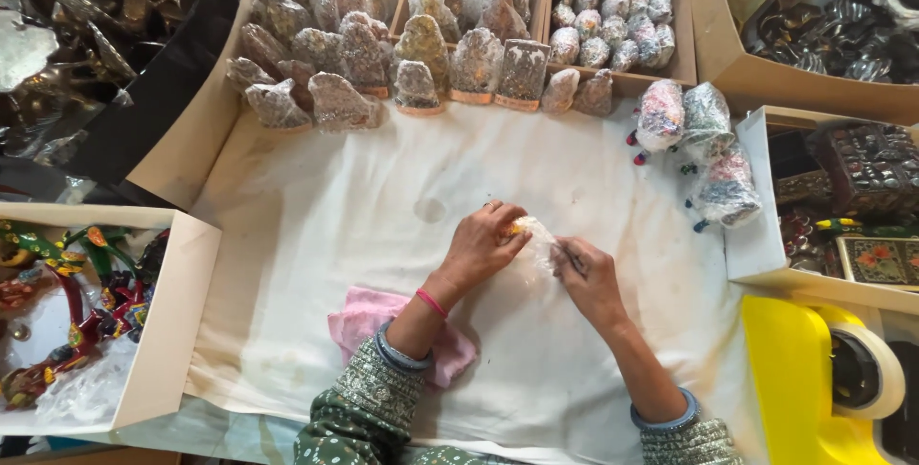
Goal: Cleaning and wrapping decorative figurines at a fulfillment workstation.
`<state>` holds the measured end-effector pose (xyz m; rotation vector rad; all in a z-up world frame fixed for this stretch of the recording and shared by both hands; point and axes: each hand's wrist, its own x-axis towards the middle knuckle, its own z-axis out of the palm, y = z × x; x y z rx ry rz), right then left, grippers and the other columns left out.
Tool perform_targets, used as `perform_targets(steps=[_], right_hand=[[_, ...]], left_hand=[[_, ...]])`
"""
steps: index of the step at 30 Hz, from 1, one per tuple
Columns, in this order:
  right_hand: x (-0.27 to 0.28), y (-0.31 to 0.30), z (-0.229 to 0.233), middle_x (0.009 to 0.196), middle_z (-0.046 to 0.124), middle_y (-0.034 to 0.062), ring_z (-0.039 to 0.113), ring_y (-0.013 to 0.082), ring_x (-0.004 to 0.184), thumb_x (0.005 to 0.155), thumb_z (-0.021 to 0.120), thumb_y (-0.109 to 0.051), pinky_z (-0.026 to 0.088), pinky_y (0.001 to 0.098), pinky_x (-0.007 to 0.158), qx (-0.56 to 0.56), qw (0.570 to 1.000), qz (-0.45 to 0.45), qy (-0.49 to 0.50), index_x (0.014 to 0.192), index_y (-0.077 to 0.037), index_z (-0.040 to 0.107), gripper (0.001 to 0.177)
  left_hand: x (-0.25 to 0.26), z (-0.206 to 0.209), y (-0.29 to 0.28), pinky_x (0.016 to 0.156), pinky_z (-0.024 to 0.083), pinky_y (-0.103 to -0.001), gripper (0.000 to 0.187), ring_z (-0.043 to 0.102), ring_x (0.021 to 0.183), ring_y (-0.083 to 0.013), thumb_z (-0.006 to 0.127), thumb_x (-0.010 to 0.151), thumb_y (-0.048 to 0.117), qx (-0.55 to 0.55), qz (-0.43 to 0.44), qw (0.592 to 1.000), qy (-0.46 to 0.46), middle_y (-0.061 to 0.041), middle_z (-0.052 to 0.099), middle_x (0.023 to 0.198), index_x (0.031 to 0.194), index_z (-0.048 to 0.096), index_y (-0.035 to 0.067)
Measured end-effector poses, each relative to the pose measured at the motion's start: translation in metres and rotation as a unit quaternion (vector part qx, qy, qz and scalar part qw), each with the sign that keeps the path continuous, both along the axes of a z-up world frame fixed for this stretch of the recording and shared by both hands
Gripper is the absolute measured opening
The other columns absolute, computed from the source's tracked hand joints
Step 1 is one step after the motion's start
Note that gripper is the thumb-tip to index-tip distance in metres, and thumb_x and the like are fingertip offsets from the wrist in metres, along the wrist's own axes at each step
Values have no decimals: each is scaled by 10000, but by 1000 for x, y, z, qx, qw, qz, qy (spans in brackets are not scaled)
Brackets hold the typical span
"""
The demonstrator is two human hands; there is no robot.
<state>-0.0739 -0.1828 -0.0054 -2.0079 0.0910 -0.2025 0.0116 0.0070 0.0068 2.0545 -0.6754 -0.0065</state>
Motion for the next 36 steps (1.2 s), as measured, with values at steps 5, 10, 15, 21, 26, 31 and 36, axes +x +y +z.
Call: perform_targets(steps=[5, 10, 15, 21, 26, 31, 36], right_hand=[[-1, 10, 3, 642, 593, 81, 527, 120, 570, 967, 664, -148, 470, 308, 551, -46, 996, -37, 65, 1015, 14, 715, 176], [-3, 13, 2, 652, 547, 128, 478, 188, 558, 990, 669, -191, 441, 354, 549, -102, 994, -21, 44, 941, 20, 686, 217], [0, 16, 7, 675, 608, 149, 544, 210, 555, 968, 688, -210, 469, 369, 563, -135, 990, -26, 39, 969, -3, 710, 209], [0, 13, 0, 797, 716, 161, 687, 244, 624, 929, 696, -184, 537, 375, 616, -111, 990, -46, 70, 1030, -27, 707, 187], [-5, 16, -6, 751, 672, 188, 661, 390, 713, 901, 666, -87, 504, 470, 637, -215, 977, -4, -11, 959, -28, 654, 84], [-12, 23, -16, 737, 650, 175, 647, 390, 706, 934, 668, -99, 489, 484, 632, -239, 970, -3, -42, 889, -28, 595, 111], [-27, 34, 7, 735, 643, 188, 636, 388, 653, 943, 672, -101, 485, 464, 575, -200, 977, -11, -72, 918, -22, 628, 93]], left_hand=[[-2, -2, -1, 719, 569, -405, 249, 706, 797, -289, 736, 904, 317, 32, 47, 998, -40, -92, 690, 958, 1039, 711, 110], [-2, 5, -1, 754, 560, -426, 301, 683, 906, -286, 789, 850, 361, 119, 52, 991, -41, -88, 672, 1015, 976, 700, 103], [-4, 4, -5, 942, 468, -479, 388, 567, 1205, -292, 748, 775, 191, 112, 85, 974, -176, -97, 631, 1257, 1152, 716, 108], [-6, -10, -12, 1152, 257, -575, 259, 556, 1270, -241, 708, 775, 135, 122, -89, 956, -250, -18, 648, 1202, 1030, 728, 167], [-4, -27, -17, 1002, 433, -399, 163, 608, 1106, -217, 685, 821, 89, 183, -16, 954, -236, -25, 670, 1129, 979, 684, 130], [-7, -24, -19, 941, 443, -380, 151, 619, 1062, -216, 686, 788, 83, 160, 16, 961, -226, -13, 684, 1058, 927, 691, 142], [-9, -29, -20, 969, 444, -383, 178, 617, 1079, -212, 680, 787, 90, 154, 26, 957, -243, -13, 688, 1077, 960, 696, 131]])
